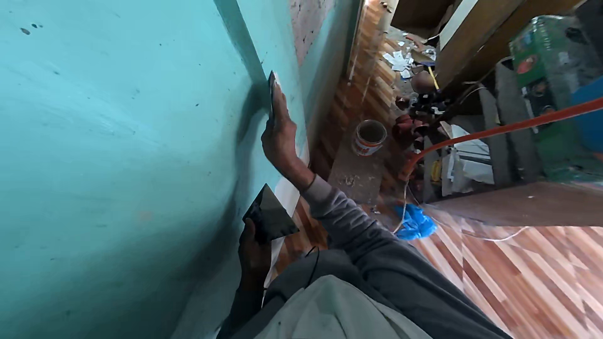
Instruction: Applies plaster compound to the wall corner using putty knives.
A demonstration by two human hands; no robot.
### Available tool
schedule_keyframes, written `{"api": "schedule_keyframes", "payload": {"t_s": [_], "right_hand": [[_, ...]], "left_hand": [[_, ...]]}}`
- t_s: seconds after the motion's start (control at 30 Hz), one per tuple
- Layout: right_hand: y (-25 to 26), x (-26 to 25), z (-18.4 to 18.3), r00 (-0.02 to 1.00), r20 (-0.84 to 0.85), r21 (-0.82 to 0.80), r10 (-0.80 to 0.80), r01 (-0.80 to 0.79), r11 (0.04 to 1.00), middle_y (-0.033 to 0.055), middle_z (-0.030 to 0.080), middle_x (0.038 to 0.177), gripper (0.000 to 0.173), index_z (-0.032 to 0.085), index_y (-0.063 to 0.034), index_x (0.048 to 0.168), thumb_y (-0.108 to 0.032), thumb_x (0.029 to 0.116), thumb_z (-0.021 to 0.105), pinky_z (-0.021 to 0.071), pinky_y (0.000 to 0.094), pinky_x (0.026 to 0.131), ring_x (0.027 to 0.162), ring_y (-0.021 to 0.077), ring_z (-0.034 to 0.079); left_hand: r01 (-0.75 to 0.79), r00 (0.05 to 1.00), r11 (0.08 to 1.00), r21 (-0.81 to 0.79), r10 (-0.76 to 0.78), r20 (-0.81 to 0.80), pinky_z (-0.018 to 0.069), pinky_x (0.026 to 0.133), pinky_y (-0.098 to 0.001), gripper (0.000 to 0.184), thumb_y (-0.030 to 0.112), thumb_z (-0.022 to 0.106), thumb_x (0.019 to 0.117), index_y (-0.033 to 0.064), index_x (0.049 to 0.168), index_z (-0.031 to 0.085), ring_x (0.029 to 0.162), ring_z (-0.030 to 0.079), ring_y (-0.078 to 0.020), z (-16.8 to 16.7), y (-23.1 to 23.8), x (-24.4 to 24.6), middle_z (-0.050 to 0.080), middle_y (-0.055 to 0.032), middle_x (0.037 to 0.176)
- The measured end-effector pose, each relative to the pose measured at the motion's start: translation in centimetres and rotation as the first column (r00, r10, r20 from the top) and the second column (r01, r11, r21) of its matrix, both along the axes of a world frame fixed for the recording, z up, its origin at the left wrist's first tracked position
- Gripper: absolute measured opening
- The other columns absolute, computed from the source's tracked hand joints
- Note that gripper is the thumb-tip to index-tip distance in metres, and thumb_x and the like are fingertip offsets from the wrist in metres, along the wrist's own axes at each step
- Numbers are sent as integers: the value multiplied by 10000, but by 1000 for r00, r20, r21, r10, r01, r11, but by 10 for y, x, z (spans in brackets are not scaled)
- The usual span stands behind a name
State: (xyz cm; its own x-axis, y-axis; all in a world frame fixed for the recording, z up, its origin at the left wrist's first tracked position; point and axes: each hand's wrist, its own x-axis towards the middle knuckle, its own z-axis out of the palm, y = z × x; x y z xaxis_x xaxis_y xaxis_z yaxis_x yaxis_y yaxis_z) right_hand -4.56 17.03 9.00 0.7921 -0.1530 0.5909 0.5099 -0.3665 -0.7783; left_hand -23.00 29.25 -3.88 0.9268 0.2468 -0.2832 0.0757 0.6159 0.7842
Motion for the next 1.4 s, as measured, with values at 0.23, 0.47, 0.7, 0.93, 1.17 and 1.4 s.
{"api": "schedule_keyframes", "payload": {"t_s": [0.23,0.47,0.7,0.93,1.17,1.4], "right_hand": [[-26,-24,-2,992,-98,12,83,-82,997,162,635,1342,588,385,-66,1560,57,992,483,601,415,794,979,251,699],[-26,-2,17,997,-80,-9,-11,10,1000,169,503,1520,645,341,-82,1584,79,977,487,580,456,913,1189,337,648],[-11,-15,-3,995,77,11,57,-58,998,179,507,1520,603,457,8,1503,157,918,462,539,440,1023,1312,310,585],[22,2,21,995,53,51,-80,77,996,253,120,1682,831,148,35,1605,70,910,602,341,495,1205,1533,436,211],[36,-2,8,997,74,-61,-34,38,997,245,22,1698,896,97,60,1609,81,881,620,171,558,1267,1569,424,51],[-22,-41,3,991,62,38,115,-117,992,206,308,1642,780,258,11,1596,123,889,569,436,449,1160,1481,312,396]], "left_hand": [[54,997,998,-9,-53,63,591,929,-377,374,320,358,1110,87,1308,574,1061,690,-142,2,1,12,709,-42,1147],[-20,1000,1000,18,20,6,590,920,-358,372,311,346,1112,79,1294,574,1046,685,-123,4,0,4,704,-32,1125],[27,1000,999,33,-27,1,583,931,-373,383,302,319,1122,78,1324,554,1072,675,-140,0,-3,11,692,-49,1157],[14,998,1000,9,-14,66,590,925,-343,369,297,322,1117,79,1269,578,1040,689,-116,9,-5,6,710,-24,1103],[-43,997,998,42,46,-63,600,886,-360,406,347,314,1122,86,1302,566,1019,691,-129,-8,6,-6,703,-39,1110],[44,998,998,40,-45,45,581,943,-395,425,349,305,1120,87,1335,561,1091,676,-153,3,-9,20,695,-57,1178]]}}
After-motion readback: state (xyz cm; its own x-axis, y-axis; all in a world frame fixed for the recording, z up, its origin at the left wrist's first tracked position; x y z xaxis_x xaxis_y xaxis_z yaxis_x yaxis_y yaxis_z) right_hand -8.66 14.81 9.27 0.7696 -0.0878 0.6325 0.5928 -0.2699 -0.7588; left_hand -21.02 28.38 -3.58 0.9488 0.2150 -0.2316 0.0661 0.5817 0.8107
